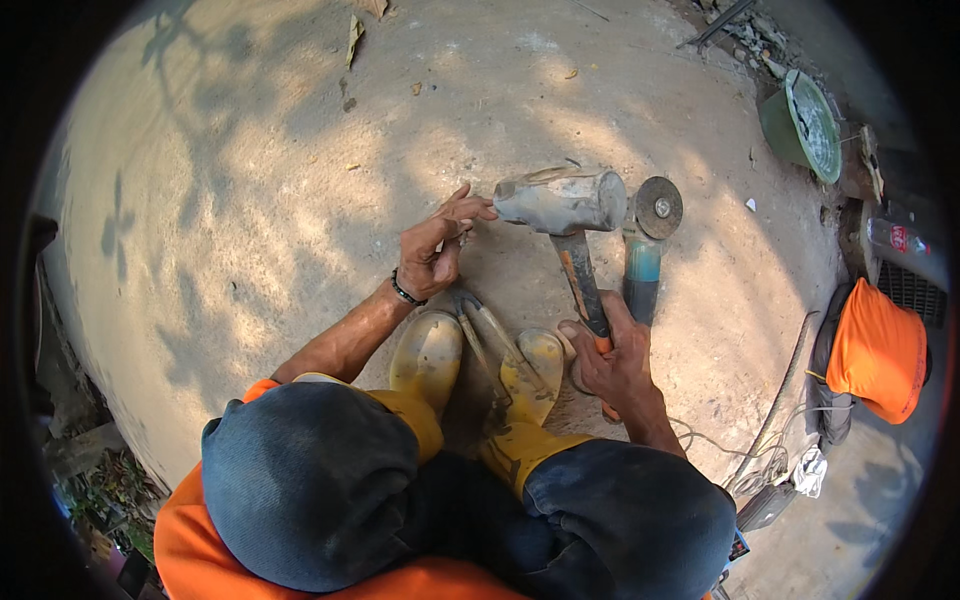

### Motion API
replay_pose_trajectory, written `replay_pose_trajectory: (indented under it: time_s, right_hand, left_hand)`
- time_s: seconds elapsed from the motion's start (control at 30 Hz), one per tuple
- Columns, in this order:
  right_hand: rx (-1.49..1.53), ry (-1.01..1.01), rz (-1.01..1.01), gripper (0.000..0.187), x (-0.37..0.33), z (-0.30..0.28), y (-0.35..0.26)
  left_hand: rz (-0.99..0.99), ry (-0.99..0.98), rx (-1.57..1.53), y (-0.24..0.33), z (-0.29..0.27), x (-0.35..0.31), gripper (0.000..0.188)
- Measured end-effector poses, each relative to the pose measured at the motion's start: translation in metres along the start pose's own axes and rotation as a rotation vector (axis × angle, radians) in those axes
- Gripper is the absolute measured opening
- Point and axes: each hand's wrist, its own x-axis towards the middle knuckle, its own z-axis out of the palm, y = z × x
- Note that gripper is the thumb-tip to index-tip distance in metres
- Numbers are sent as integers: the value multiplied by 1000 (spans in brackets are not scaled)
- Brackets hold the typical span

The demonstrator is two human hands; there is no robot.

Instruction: The person uses a hammer and pliers to insert and secure metal pins into a small white pipe fitting. They repeatedly tap the pins with the hammer, adjust the fitting, and use pliers to manipulate the pins until they are seated.

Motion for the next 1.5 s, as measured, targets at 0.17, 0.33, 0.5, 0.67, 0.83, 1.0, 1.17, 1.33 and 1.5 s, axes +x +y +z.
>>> replay_pose_trajectory:
  time_s: [0.17,0.33,0.5,0.67,0.83,1.0,1.17,1.33,1.5]
  right_hand:
    - [-272,121,-541,51,-10,-20,-9]
    - [-486,-178,-51,53,-16,-21,-20]
    - [-411,-22,-483,44,-17,-23,-32]
    - [-373,-121,-50,26,-4,-15,-34]
    - [-428,5,-375,32,-2,-18,-39]
    - [-442,-68,-240,35,1,-18,-40]
    - [-559,-139,-99,39,7,-16,-35]
    - [-306,-55,-368,29,6,-19,-33]
    - [-441,-84,-232,29,4,-21,-36]
  left_hand:
    - [-8,-29,-7,-2,-3,0,35]
    - [-14,-72,13,-2,-6,2,34]
    - [-11,-67,-41,-1,-7,4,33]
    - [-11,-40,5,0,-7,5,35]
    - [-27,-62,-30,1,-7,3,34]
    - [-95,-77,-24,3,-8,4,36]
    - [-51,-49,1,7,-9,5,41]
    - [-66,-96,-43,5,-11,5,54]
    - [-58,-122,-30,-3,-13,7,49]
